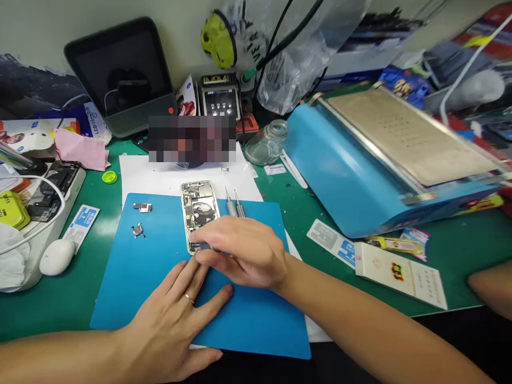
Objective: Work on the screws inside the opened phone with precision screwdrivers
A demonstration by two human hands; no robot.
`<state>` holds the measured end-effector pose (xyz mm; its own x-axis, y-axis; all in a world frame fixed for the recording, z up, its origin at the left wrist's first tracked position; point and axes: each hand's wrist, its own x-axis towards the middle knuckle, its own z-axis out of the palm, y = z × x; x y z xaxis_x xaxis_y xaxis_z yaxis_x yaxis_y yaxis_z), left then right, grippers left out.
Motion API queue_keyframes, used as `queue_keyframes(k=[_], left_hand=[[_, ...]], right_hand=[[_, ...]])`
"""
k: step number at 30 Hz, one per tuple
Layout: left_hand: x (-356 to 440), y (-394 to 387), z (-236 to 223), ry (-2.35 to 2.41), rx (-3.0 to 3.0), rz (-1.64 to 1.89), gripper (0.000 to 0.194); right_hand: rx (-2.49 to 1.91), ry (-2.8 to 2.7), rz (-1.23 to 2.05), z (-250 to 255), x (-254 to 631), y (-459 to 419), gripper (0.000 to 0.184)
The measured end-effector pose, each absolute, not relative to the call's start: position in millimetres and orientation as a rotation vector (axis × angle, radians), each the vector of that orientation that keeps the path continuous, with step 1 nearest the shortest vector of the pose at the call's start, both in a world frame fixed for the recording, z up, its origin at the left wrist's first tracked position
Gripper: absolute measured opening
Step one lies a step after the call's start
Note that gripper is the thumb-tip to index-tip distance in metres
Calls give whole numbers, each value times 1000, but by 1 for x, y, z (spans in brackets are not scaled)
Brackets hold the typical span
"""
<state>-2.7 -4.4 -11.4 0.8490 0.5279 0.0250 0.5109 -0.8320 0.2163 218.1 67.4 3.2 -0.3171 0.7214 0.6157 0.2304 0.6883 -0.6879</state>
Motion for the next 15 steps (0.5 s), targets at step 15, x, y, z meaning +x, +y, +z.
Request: queue_keyframes(k=[15], left_hand=[[1,-2,-4,810,2834,32,88]], right_hand=[[-763,-1858,663,-8,208,69,49]])
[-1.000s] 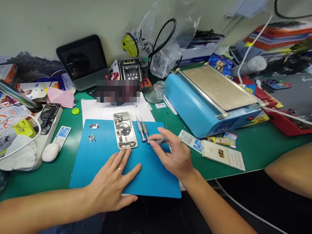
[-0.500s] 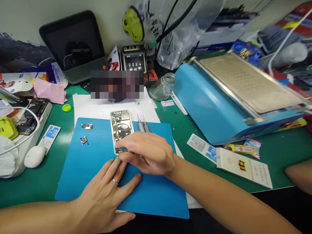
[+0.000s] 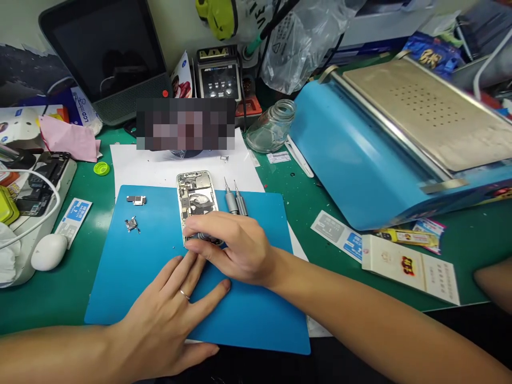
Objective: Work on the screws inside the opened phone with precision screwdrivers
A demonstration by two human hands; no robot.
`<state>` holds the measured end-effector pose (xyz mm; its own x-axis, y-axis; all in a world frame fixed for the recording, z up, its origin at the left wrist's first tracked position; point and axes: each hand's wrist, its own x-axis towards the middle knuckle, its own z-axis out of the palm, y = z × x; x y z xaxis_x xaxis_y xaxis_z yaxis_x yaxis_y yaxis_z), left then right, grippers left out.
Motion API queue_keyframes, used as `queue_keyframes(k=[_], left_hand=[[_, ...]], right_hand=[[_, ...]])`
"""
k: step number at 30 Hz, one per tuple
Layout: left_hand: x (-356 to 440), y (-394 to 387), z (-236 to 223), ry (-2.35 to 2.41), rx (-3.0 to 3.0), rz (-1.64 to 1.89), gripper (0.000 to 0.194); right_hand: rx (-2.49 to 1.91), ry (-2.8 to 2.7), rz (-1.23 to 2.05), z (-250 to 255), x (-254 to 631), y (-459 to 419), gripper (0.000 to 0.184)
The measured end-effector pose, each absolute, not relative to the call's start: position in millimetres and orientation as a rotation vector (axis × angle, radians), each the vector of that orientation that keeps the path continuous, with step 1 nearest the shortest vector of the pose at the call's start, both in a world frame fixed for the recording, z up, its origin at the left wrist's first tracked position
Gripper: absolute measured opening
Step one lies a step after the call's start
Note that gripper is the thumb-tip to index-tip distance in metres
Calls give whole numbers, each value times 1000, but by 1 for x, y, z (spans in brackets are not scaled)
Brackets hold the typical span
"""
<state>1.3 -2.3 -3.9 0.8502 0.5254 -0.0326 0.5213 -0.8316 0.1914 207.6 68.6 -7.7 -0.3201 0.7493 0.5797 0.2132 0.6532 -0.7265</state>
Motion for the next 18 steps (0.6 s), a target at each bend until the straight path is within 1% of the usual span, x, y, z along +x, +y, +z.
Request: queue_keyframes(k=[6,8,10,14,18], left_hand=[[3,-1,-1,805,2849,105,91],[3,0,1,801,2852,88,91],[3,1,3,796,2854,50,90],[3,1,6,794,2865,38,89],[3,1,6,789,2875,43,90]], right_hand=[[-812,-1961,627,-7,207,69,27],[-796,-1981,599,-8,207,70,24],[-742,-1985,556,-9,207,71,28],[-658,-1962,500,-13,207,73,43],[-657,-1945,489,-15,206,73,45]])
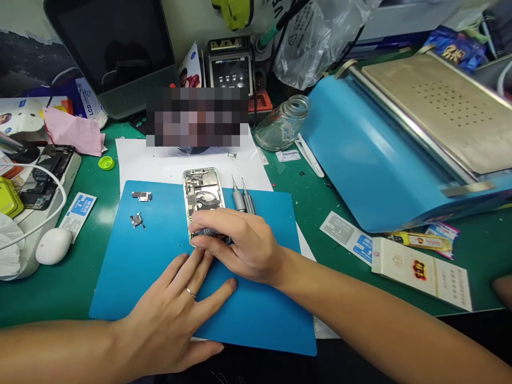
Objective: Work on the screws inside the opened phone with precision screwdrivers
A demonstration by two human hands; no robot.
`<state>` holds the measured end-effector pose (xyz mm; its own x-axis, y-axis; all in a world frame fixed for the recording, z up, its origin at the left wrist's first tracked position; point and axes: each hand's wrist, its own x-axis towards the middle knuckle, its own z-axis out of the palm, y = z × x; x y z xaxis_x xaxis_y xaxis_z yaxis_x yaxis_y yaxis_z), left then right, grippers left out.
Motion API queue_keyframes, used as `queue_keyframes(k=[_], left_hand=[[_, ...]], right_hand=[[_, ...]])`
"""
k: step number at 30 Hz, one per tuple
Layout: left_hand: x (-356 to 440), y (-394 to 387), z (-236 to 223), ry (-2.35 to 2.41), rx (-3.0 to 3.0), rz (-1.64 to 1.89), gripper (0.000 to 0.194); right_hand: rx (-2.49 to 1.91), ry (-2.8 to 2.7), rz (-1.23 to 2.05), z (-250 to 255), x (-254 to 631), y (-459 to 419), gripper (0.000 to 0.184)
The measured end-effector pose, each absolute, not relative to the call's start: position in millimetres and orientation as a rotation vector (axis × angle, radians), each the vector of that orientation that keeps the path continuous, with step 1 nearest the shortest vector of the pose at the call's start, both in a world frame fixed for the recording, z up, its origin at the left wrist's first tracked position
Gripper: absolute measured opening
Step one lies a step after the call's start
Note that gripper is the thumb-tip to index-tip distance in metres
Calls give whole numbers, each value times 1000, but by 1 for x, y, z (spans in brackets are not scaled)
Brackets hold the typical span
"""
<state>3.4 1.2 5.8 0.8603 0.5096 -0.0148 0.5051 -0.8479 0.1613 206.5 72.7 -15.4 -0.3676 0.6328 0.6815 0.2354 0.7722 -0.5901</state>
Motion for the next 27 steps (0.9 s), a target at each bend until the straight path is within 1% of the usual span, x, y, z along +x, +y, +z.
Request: queue_keyframes(k=[4,8,9,10,13,14,27], left_hand=[[4,1,5,782,2876,38,90],[4,1,5,795,2884,58,88],[4,1,5,797,2888,61,88],[4,1,5,796,2890,59,87],[3,2,5,785,2893,50,85],[3,2,5,786,2893,48,84],[3,2,4,785,2906,62,89]], right_hand=[[-654,-1965,473,-13,206,72,41],[-683,-2027,423,-9,206,72,28],[-666,-2045,406,-9,206,72,28],[-630,-2060,391,-8,206,73,33],[-493,-2093,357,-6,205,73,54],[-467,-2100,349,-6,205,73,58],[-525,-2123,281,-1,207,71,62]])
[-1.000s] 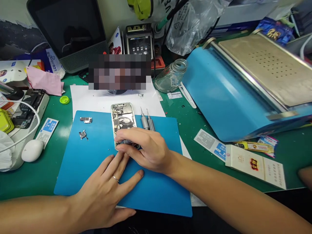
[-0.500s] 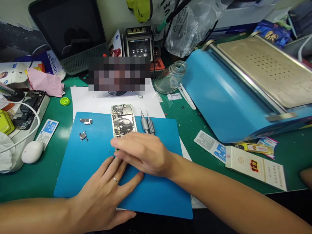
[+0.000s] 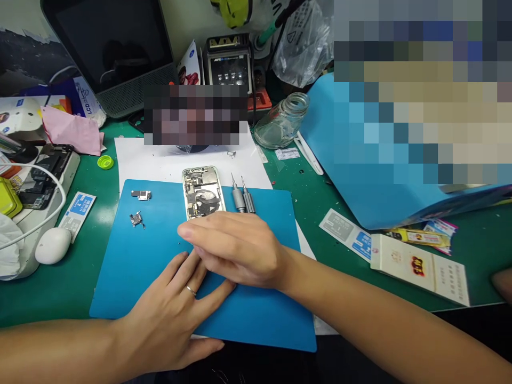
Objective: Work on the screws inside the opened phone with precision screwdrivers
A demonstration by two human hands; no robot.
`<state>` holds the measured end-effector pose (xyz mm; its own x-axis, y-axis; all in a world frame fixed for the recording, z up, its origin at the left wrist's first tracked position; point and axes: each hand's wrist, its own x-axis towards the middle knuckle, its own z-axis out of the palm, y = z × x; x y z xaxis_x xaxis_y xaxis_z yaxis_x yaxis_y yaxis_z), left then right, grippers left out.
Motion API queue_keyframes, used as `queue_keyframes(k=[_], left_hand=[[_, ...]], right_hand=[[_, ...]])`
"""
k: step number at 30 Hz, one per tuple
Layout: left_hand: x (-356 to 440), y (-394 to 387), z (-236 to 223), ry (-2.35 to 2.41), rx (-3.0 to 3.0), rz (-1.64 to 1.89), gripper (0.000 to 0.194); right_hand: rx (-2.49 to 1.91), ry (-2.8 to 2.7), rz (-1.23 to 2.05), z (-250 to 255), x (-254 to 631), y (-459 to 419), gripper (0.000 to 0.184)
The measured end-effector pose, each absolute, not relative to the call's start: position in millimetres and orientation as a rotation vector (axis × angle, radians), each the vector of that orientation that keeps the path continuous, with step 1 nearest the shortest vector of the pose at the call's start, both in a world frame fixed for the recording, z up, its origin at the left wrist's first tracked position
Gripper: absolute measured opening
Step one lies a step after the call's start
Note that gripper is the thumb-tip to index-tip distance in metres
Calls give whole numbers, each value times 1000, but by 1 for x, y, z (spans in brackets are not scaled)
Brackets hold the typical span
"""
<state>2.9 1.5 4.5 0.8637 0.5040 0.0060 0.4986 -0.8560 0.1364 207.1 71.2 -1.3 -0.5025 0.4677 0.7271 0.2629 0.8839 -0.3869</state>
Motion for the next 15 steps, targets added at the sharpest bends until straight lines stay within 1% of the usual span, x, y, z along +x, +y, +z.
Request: queue_keyframes(k=[5,8,15], left_hand=[[4,2,5,792,2908,73,88],[5,1,5,792,2908,60,89],[4,1,5,771,2891,4,86]], right_hand=[[-601,-2142,336,1,208,70,62],[-613,-2118,328,0,209,70,65],[-477,-2140,260,0,208,74,64]])
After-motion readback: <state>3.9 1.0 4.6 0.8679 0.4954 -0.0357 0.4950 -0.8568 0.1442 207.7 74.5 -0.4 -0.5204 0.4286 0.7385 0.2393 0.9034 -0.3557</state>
